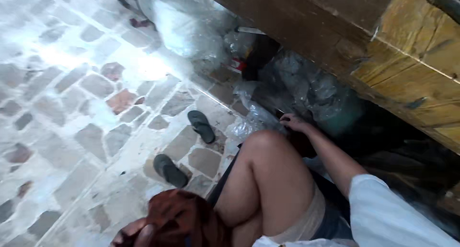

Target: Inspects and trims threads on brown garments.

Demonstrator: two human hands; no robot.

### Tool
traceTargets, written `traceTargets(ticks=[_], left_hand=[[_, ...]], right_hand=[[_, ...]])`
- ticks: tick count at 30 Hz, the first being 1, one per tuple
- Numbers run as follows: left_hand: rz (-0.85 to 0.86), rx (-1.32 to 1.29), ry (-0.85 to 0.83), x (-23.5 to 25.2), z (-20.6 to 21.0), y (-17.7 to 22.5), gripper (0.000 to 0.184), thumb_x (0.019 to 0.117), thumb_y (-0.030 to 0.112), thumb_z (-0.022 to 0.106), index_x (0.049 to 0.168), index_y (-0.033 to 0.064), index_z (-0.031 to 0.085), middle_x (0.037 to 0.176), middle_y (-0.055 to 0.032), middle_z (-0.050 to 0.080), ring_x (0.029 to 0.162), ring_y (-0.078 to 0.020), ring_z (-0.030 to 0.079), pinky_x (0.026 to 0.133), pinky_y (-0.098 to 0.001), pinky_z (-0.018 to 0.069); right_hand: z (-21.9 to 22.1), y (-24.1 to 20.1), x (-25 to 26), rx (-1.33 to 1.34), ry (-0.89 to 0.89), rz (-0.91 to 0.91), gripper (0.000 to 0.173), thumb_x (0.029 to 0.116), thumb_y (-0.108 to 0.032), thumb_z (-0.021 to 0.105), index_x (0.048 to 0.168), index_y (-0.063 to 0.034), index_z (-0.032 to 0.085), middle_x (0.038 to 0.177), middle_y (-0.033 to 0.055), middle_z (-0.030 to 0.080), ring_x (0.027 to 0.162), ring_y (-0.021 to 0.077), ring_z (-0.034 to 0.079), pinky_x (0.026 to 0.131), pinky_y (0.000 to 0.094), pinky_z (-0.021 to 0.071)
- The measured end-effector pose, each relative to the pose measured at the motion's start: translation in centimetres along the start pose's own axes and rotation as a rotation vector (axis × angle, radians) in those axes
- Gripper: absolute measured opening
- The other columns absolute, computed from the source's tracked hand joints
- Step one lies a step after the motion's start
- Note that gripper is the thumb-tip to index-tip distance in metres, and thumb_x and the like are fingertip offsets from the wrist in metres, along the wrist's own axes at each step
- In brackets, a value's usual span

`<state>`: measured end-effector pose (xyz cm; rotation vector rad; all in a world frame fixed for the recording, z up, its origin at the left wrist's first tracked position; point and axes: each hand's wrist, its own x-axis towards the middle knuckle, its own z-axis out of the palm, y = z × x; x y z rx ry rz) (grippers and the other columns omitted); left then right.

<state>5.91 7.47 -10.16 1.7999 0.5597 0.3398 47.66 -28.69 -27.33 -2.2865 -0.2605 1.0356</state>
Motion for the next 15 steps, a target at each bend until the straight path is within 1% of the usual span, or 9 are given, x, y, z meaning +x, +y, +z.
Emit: traceTargets(ticks=[2,4,7,9,10,11,13,14,15], left_hand=[[0.189,0.164,0.037,-0.5,1.0,2.5,0.017,0.1014,0.018,0.063,0.114,0.0242,0.072,0.101,0.0161,0.071,0.077,0.0064,0.062,0.067,-0.0147,0.054],[0.369,0.363,0.069,-1.2,1.9,5.4,0.017,0.1039,0.025,0.06,0.115,0.0207,0.072,0.107,0.0075,0.069,0.094,0.0013,0.064,0.082,-0.0169,0.0545],[0.499,0.537,0.134,-2.9,2.3,9.2,0.018,0.1033,0.026,0.058,0.112,0.0188,0.072,0.101,-0.0008,0.065,0.092,-0.0034,0.062,0.08,-0.0177,0.0533],[0.55,0.534,0.173,-4.3,1.9,10.9,0.018,0.1035,0.026,0.059,0.113,0.0183,0.072,0.102,-0.0016,0.064,0.093,-0.0031,0.062,0.081,-0.0167,0.0531],[0.576,0.514,0.191,-4.8,1.7,11.3,0.017,0.1035,0.026,0.06,0.112,0.0177,0.072,0.102,-0.0017,0.063,0.094,-0.0032,0.062,0.081,-0.0164,0.053],[0.6,0.488,0.202,-5.4,1.6,11.5,0.016,0.1036,0.026,0.061,0.111,0.0167,0.071,0.103,-0.002,0.063,0.095,-0.0037,0.063,0.082,-0.0166,0.0535],[0.646,0.428,0.224,-6.2,1.4,11.2,0.013,0.1026,0.024,0.062,0.107,0.0157,0.071,0.104,-0.0025,0.063,0.096,-0.0051,0.063,0.083,-0.0181,0.0548],[0.659,0.401,0.245,-6.4,1.2,10.8,0.011,0.102,0.023,0.063,0.105,0.0153,0.07,0.104,-0.0021,0.062,0.096,-0.0051,0.062,0.083,-0.0182,0.0548],[0.661,0.379,0.275,-6.8,1.1,10.2,0.009,0.1016,0.022,0.063,0.103,0.015,0.069,0.103,-0.0018,0.061,0.096,-0.0051,0.063,0.084,-0.0185,0.0553]], right_hand=[[0.1,-6.0,-2.8,0.102,0.032,-0.287,0.029,0.1057,-0.019,0.058,0.126,-0.0005,0.066,0.12,0.0193,0.068,0.108,0.0281,0.067,0.099,0.0467,0.0522],[-1.0,-13.1,-7.2,0.147,0.089,-0.635,0.028,0.1055,-0.022,0.057,0.124,-0.0042,0.067,0.113,0.0103,0.07,0.098,0.0164,0.068,0.091,0.0372,0.0567],[-1.8,-22.8,-14.9,0.093,0.067,-1.14,0.037,0.1039,-0.036,0.055,0.122,-0.0058,0.068,0.112,0.0012,0.07,0.099,0.0061,0.067,0.088,0.0258,0.0582],[0.5,-27.4,-18.4,0.129,-0.112,-1.426,0.042,0.1033,-0.044,0.056,0.118,-0.0068,0.07,0.11,-0.002,0.071,0.1,0.0038,0.067,0.086,0.0232,0.0591],[2.6,-29.1,-19.5,0.136,-0.232,-1.513,0.045,0.1015,-0.046,0.059,0.119,-0.0059,0.07,0.11,0.0001,0.071,0.101,0.005,0.067,0.086,0.0239,0.0589],[4.9,-30.4,-20.4,0.102,-0.357,-1.543,0.049,0.0997,-0.047,0.061,0.126,-0.0058,0.068,0.116,0.0032,0.071,0.107,0.0068,0.066,0.09,0.0251,0.0575],[9.3,-32.1,-21.4,-0.006,-0.569,-1.523,0.06,0.0958,-0.046,0.067,0.141,-0.0075,0.06,0.133,0.0109,0.064,0.119,0.0143,0.061,0.098,0.0313,0.0535],[11.2,-32.7,-21.5,-0.033,-0.648,-1.498,0.059,0.0928,-0.043,0.071,0.14,-0.0082,0.062,0.137,0.0138,0.061,0.124,0.0182,0.059,0.102,0.0352,0.0513],[12.8,-32.9,-21.3,-0.03,-0.696,-1.478,0.05,0.0908,-0.039,0.074,0.129,-0.0071,0.069,0.136,0.0151,0.061,0.126,0.0198,0.058,0.104,0.0367,0.0498]])
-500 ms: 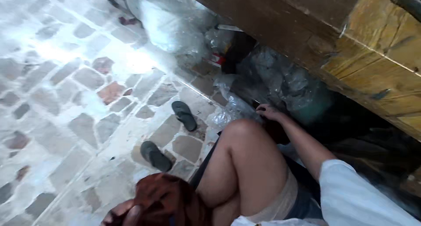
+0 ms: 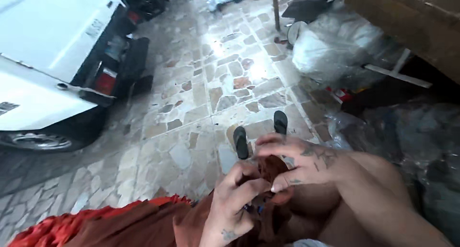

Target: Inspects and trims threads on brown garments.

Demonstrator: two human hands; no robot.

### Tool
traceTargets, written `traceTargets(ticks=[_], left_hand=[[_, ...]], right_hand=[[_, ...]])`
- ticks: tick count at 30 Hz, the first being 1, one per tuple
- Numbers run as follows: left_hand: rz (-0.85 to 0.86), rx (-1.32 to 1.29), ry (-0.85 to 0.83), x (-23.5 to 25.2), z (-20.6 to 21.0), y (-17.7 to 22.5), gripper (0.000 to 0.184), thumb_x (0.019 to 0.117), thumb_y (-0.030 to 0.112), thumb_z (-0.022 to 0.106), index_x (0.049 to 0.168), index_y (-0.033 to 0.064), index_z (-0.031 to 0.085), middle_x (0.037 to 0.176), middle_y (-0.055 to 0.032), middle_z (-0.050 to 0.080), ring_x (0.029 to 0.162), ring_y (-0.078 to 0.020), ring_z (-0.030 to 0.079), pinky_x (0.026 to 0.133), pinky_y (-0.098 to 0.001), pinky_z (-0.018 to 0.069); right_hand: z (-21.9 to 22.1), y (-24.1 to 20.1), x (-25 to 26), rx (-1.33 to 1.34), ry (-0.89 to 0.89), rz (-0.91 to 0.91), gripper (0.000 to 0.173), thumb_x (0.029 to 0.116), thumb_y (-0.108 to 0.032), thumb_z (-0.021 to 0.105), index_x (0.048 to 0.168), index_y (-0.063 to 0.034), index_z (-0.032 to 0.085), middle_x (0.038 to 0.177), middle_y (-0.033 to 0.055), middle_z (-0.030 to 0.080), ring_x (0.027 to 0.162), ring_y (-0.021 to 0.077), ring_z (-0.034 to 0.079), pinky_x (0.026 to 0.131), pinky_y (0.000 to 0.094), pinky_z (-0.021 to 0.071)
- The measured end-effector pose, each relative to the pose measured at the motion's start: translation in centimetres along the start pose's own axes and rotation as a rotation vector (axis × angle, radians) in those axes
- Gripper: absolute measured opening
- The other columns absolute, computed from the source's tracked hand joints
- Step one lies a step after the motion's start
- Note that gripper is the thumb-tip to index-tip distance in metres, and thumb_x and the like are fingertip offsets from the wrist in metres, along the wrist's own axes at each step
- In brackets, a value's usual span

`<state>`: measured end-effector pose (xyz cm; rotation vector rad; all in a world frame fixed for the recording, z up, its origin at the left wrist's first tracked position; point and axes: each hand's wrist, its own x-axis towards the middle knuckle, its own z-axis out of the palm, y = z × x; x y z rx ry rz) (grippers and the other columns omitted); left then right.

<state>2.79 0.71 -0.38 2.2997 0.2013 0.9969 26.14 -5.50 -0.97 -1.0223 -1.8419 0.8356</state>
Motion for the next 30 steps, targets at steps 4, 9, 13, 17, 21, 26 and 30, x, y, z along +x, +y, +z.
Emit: traceTargets(ticks=[4,9,13,17,21,26,30], left_hand=[[-0.082,-0.041,0.138,-2.6,0.0,-2.3,0.01,0.0982,0.019,0.065,0.106,0.0129,0.064,0.104,0.0,0.06,0.094,-0.0033,0.061,0.081,-0.0157,0.0534],[-0.209,-0.137,0.129,-3.9,1.3,-5.5,0.024,0.0986,0.025,0.068,0.118,0.0107,0.065,0.1,-0.0003,0.062,0.085,-0.0013,0.059,0.075,-0.014,0.0503],[-0.326,-0.296,0.124,-4.1,2.5,-8.1,0.031,0.0976,0.033,0.071,0.116,0.0084,0.069,0.112,-0.0029,0.066,0.097,-0.0031,0.062,0.083,-0.0171,0.0534],[-0.396,-0.48,0.121,-4.3,2.7,-9.9,0.013,0.1,0.016,0.066,0.101,0.0045,0.062,0.101,-0.0047,0.07,0.095,-0.0071,0.068,0.083,-0.0227,0.0574],[-0.391,-0.457,0.117,-4.1,2.9,-9.7,0.01,0.099,0.011,0.066,0.1,0.003,0.062,0.097,-0.0053,0.068,0.092,-0.0065,0.065,0.082,-0.0211,0.0554],[-0.369,-0.48,0.087,-3.8,3.4,-9.0,0.013,0.0979,0.014,0.068,0.099,0.005,0.06,0.096,-0.0045,0.065,0.09,-0.0059,0.064,0.079,-0.0192,0.0545],[-0.495,-0.497,0.042,-4.2,3.9,-9.4,0.032,0.0966,0.031,0.073,0.115,0.0062,0.067,0.105,0.0001,0.068,0.083,0.0021,0.058,0.073,-0.014,0.0489]], right_hand=[[3.5,2.8,0.4,0.104,0.177,-0.056,0.017,0.0915,-0.018,0.073,0.094,-0.0017,0.068,0.099,0.008,0.069,0.099,0.0074,0.064,0.089,0.0227,0.053],[5.5,5.2,-0.2,-0.063,0.457,0.032,0.022,0.093,-0.022,0.072,0.093,-0.0019,0.062,0.084,0.0029,0.064,0.082,-0.003,0.061,0.076,0.0112,0.0512],[5.8,6.4,0.1,0.03,0.431,0.058,0.022,0.0977,-0.024,0.071,0.102,-0.0039,0.063,0.092,0.0003,0.067,0.088,-0.0026,0.063,0.081,0.0138,0.0539],[5.2,8.0,0.5,0.232,0.277,0.134,0.029,0.0997,-0.024,0.067,0.117,-0.0016,0.068,0.108,0.0002,0.072,0.097,-0.0012,0.066,0.086,0.0165,0.0564],[5.0,9.0,0.2,0.277,0.203,0.208,0.033,0.0983,-0.035,0.069,0.11,-0.004,0.072,0.099,-0.0008,0.069,0.095,0.0001,0.063,0.085,0.017,0.0542],[4.9,9.1,-0.2,0.345,0.194,0.237,0.02,0.0995,-0.021,0.066,0.096,-0.0019,0.073,0.089,-0.0008,0.069,0.086,-0.0011,0.063,0.077,0.0144,0.0531],[4.5,8.5,-0.5,0.354,0.255,0.202,0.014,0.0972,-0.017,0.07,0.1,-0.0036,0.074,0.094,-0.002,0.073,0.09,0.0001,0.067,0.082,0.0166,0.0568]])
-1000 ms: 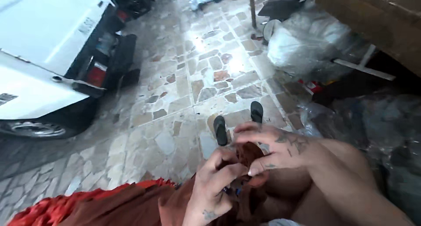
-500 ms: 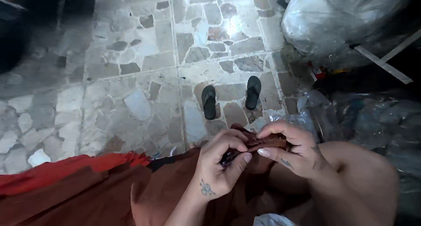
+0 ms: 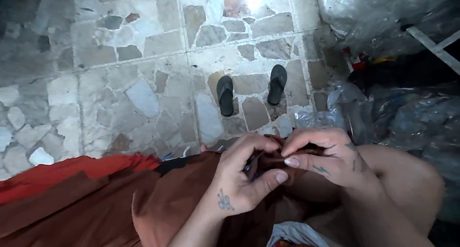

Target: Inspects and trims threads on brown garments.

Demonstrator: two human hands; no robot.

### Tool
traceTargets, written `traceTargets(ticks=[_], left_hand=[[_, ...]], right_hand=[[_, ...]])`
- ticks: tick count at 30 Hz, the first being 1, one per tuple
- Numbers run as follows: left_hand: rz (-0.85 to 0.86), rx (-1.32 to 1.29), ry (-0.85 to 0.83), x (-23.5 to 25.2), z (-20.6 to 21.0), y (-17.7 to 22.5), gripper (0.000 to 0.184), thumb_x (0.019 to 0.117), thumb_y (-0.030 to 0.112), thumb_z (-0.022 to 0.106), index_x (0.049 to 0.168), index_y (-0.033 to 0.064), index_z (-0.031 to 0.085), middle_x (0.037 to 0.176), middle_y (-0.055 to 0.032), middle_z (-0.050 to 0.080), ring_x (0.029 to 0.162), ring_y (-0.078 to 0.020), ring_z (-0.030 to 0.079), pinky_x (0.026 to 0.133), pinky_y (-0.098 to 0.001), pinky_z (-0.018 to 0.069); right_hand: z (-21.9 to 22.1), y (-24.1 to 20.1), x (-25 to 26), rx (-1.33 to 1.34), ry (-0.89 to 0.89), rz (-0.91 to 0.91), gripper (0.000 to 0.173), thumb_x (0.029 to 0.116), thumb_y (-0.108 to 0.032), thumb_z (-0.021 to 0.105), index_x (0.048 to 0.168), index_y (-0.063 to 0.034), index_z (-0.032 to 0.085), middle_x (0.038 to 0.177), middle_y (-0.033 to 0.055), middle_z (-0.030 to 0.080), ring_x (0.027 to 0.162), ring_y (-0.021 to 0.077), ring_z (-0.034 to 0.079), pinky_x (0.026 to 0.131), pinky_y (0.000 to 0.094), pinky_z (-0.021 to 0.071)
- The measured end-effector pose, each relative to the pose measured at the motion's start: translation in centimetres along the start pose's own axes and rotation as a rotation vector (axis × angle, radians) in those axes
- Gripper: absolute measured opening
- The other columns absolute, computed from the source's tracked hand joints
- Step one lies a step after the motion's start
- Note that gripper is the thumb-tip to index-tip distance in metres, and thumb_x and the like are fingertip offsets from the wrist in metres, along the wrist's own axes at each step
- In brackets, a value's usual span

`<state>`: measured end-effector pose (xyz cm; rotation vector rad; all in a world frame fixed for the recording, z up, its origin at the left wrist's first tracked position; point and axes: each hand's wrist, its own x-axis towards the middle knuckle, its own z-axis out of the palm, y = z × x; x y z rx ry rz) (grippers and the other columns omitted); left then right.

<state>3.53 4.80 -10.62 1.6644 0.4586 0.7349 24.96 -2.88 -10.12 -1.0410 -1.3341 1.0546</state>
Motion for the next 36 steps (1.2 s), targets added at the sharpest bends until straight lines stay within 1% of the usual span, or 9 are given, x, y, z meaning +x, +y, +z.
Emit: traceTargets(ticks=[5,12,16,19,21,23,26,30,36], left_hand=[[0.061,0.212,0.059,-0.2,1.0,-0.2,0.012,0.096,0.013,0.069,0.102,0.003,0.067,0.097,-0.0052,0.069,0.088,-0.0039,0.063,0.077,-0.0175,0.0535],[0.258,0.437,0.163,-0.6,1.4,0.4,0.006,0.096,0.015,0.062,0.099,0.0095,0.064,0.095,-0.0042,0.062,0.084,-0.0057,0.062,0.073,-0.017,0.0522],[0.288,0.501,0.112,-0.6,0.9,0.7,0.008,0.0969,0.017,0.061,0.101,0.0106,0.064,0.096,-0.0053,0.063,0.086,-0.0074,0.062,0.072,-0.0182,0.0521],[0.273,0.433,0.054,-0.6,0.5,0.8,0.013,0.0972,0.022,0.064,0.103,0.0097,0.064,0.097,-0.0048,0.064,0.089,-0.0073,0.063,0.075,-0.0189,0.0533],[0.191,0.305,0.017,-0.6,0.1,0.9,0.033,0.1012,0.04,0.063,0.113,0.0092,0.061,0.099,-0.0018,0.065,0.088,-0.0037,0.062,0.076,-0.0186,0.053],[0.103,0.225,0.002,-0.6,-0.5,0.9,0.045,0.1037,0.055,0.051,0.122,0.0138,0.054,0.097,0.0023,0.063,0.083,-0.0012,0.06,0.072,-0.0189,0.0519],[0.063,0.196,-0.033,-0.5,-1.1,0.7,0.042,0.1081,0.049,0.044,0.118,0.0108,0.058,0.092,0.0016,0.062,0.081,-0.0019,0.059,0.072,-0.0204,0.0518],[0.084,0.178,-0.079,-0.3,-0.7,0.5,0.038,0.1064,0.041,0.053,0.105,0.0043,0.066,0.093,-0.0003,0.067,0.084,0.0005,0.062,0.074,-0.0173,0.0529],[0.11,0.128,-0.102,-0.4,0.2,0.2,0.036,0.1044,0.035,0.058,0.102,0.0006,0.068,0.094,-0.0047,0.071,0.087,-0.0027,0.066,0.076,-0.0192,0.0547]], right_hand=[[-0.9,-0.3,-0.3,0.086,0.051,0.064,0.012,0.0979,-0.02,0.069,0.098,-0.0091,0.075,0.091,-0.0062,0.073,0.082,-0.0025,0.066,0.074,0.0149,0.0553],[-0.5,-0.2,-0.1,0.338,0.052,0.101,0.012,0.1005,-0.019,0.062,0.095,-0.0099,0.068,0.083,-0.0002,0.069,0.081,0.0061,0.067,0.077,0.0251,0.0578],[-0.3,-0.2,-0.1,0.371,0.068,0.115,0.014,0.103,-0.024,0.059,0.096,-0.0141,0.066,0.081,-0.0034,0.066,0.078,0.0037,0.066,0.075,0.0235,0.0577],[-0.4,-0.4,-0.1,0.333,0.02,0.1,0.016,0.1057,-0.024,0.055,0.098,-0.0128,0.063,0.079,-0.0032,0.065,0.076,0.0033,0.065,0.074,0.0225,0.0573],[-0.3,-0.8,-0.1,0.241,0.017,0.094,0.017,0.1069,-0.024,0.053,0.097,-0.0134,0.062,0.077,-0.0055,0.063,0.074,0.0006,0.063,0.072,0.0188,0.0552],[0.0,-1.1,-0.2,0.115,0.032,0.084,0.019,0.1078,-0.025,0.05,0.097,-0.0135,0.06,0.075,-0.0077,0.059,0.071,-0.0017,0.059,0.068,0.015,0.0516],[0.4,-1.0,-0.2,0.08,0.024,0.053,0.021,0.1089,-0.026,0.048,0.097,-0.0121,0.058,0.074,-0.0077,0.058,0.07,-0.0024,0.058,0.068,0.014,0.0507],[0.5,-0.9,-0.2,0.099,-0.023,0.048,0.025,0.1099,-0.03,0.046,0.098,-0.0115,0.057,0.075,-0.007,0.058,0.072,-0.0025,0.059,0.069,0.0142,0.0508],[0.6,-1.0,-0.3,0.08,-0.075,0.051,0.024,0.1099,-0.026,0.046,0.095,-0.0109,0.057,0.078,-0.0077,0.054,0.074,-0.0045,0.055,0.069,0.0122,0.0478]])
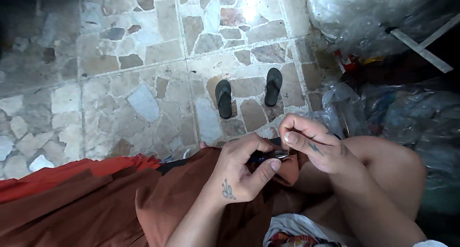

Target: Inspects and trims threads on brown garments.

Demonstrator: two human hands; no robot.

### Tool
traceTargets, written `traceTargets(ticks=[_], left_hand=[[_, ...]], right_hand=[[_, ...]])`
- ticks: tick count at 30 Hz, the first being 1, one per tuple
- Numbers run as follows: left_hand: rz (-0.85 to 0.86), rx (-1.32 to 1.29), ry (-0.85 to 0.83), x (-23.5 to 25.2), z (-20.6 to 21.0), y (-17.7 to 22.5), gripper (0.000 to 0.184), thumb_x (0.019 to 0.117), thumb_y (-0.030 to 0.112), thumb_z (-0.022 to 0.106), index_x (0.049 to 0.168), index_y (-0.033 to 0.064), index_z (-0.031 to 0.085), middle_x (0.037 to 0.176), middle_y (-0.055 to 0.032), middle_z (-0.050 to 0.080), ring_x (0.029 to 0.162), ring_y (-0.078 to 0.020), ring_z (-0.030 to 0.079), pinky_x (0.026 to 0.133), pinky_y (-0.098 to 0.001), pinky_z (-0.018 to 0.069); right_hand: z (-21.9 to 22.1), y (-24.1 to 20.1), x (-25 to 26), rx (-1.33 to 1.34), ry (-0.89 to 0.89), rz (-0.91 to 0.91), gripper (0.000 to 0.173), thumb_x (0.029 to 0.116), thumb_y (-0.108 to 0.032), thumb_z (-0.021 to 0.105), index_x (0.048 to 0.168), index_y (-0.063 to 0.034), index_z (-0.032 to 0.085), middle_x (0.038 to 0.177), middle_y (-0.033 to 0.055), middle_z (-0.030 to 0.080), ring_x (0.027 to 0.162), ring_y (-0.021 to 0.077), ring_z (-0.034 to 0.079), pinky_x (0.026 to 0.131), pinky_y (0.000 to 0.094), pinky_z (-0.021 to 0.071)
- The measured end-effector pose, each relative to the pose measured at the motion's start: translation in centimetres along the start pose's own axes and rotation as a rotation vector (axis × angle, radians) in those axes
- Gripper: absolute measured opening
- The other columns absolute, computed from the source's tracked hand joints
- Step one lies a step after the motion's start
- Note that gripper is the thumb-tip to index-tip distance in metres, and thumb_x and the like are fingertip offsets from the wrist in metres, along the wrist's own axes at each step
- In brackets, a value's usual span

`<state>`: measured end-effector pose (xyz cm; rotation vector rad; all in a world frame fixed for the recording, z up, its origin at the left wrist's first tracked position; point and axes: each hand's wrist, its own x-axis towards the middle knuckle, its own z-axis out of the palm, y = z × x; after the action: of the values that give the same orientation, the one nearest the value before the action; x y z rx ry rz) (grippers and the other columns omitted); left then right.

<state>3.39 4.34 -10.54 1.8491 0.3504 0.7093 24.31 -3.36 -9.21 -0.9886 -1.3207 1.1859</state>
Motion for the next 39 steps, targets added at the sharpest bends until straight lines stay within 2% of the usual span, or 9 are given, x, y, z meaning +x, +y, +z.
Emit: traceTargets(ticks=[11,13,17,21,26,30,34,37,39], left_hand=[[0.03,-0.229,0.062,0.1,0.7,-0.2,0.025,0.1026,0.028,0.064,0.096,0.0035,0.066,0.086,0.0001,0.068,0.081,-0.0006,0.064,0.072,-0.0174,0.0534],[0.021,-0.205,0.032,0.1,0.4,-0.3,0.031,0.1048,0.033,0.059,0.098,0.0034,0.066,0.087,0.0,0.067,0.082,-0.0008,0.063,0.072,-0.018,0.0534],[0.02,-0.165,0.03,0.2,0.3,-0.3,0.027,0.1034,0.03,0.062,0.095,0.0042,0.064,0.085,-0.0007,0.068,0.079,-0.0013,0.064,0.07,-0.0175,0.0528],[0.012,-0.099,0.008,0.3,-0.2,-0.9,0.038,0.1066,0.039,0.054,0.099,0.0028,0.064,0.086,-0.0003,0.064,0.079,0.0,0.06,0.071,-0.0168,0.0508],[0.029,-0.064,0.015,0.3,0.1,-0.8,0.038,0.1061,0.038,0.054,0.1,0.0024,0.064,0.087,-0.0025,0.066,0.08,-0.0026,0.063,0.071,-0.0189,0.0532],[0.06,-0.099,0.063,0.4,0.5,-0.6,0.024,0.1019,0.026,0.065,0.095,0.0033,0.065,0.085,-0.0011,0.068,0.078,-0.0009,0.063,0.069,-0.0164,0.053],[0.038,-0.081,0.026,0.4,0.2,-0.7,0.034,0.105,0.034,0.058,0.097,0.002,0.066,0.086,-0.0019,0.067,0.079,-0.0009,0.063,0.069,-0.0166,0.0521],[0.03,-0.069,0.036,0.4,0.1,-0.6,0.028,0.1032,0.03,0.062,0.094,0.0043,0.064,0.084,-0.0005,0.067,0.076,0.0001,0.062,0.066,-0.0151,0.0513],[0.017,-0.051,0.035,0.2,-0.3,-0.7,0.034,0.1052,0.035,0.057,0.097,0.003,0.065,0.085,-0.0004,0.065,0.076,0.0008,0.06,0.067,-0.0149,0.0498]], right_hand=[[1.5,0.8,0.2,0.119,0.04,0.002,0.022,0.1093,-0.025,0.047,0.095,-0.0118,0.058,0.079,-0.0095,0.055,0.076,-0.0058,0.055,0.071,0.0119,0.0475],[1.5,0.9,0.3,0.119,0.054,0.005,0.022,0.1094,-0.026,0.047,0.096,-0.0123,0.058,0.08,-0.0101,0.055,0.076,-0.0062,0.055,0.072,0.012,0.0475],[1.8,0.9,0.3,0.14,0.092,0.028,0.021,0.1093,-0.026,0.047,0.096,-0.0134,0.058,0.077,-0.0103,0.054,0.073,-0.0057,0.054,0.07,0.0123,0.0474],[1.8,1.1,0.4,0.173,0.168,0.025,0.022,0.1095,-0.029,0.047,0.099,-0.0141,0.058,0.072,-0.0089,0.055,0.068,-0.0024,0.057,0.067,0.0153,0.0508],[1.7,0.9,0.4,0.151,0.159,0.046,0.022,0.1097,-0.03,0.046,0.098,-0.0141,0.058,0.073,-0.009,0.053,0.069,-0.0022,0.055,0.068,0.0156,0.0492],[1.9,1.1,0.4,0.147,0.156,0.059,0.022,0.1103,-0.027,0.045,0.099,-0.0128,0.057,0.068,-0.0084,0.053,0.065,-0.0017,0.055,0.065,0.0151,0.0485],[2.0,1.3,0.4,0.166,0.179,0.066,0.022,0.1102,-0.028,0.045,0.098,-0.0143,0.058,0.072,-0.0096,0.051,0.067,-0.0029,0.053,0.066,0.0144,0.0477],[2.2,1.2,0.6,0.201,0.176,0.06,0.022,0.1104,-0.027,0.044,0.098,-0.0147,0.056,0.069,-0.0113,0.051,0.064,-0.0035,0.052,0.065,0.0143,0.047],[2.2,1.1,0.5,0.202,0.179,0.064,0.022,0.1107,-0.027,0.043,0.099,-0.0148,0.056,0.07,-0.0115,0.053,0.065,-0.0033,0.054,0.066,0.0148,0.0492]])
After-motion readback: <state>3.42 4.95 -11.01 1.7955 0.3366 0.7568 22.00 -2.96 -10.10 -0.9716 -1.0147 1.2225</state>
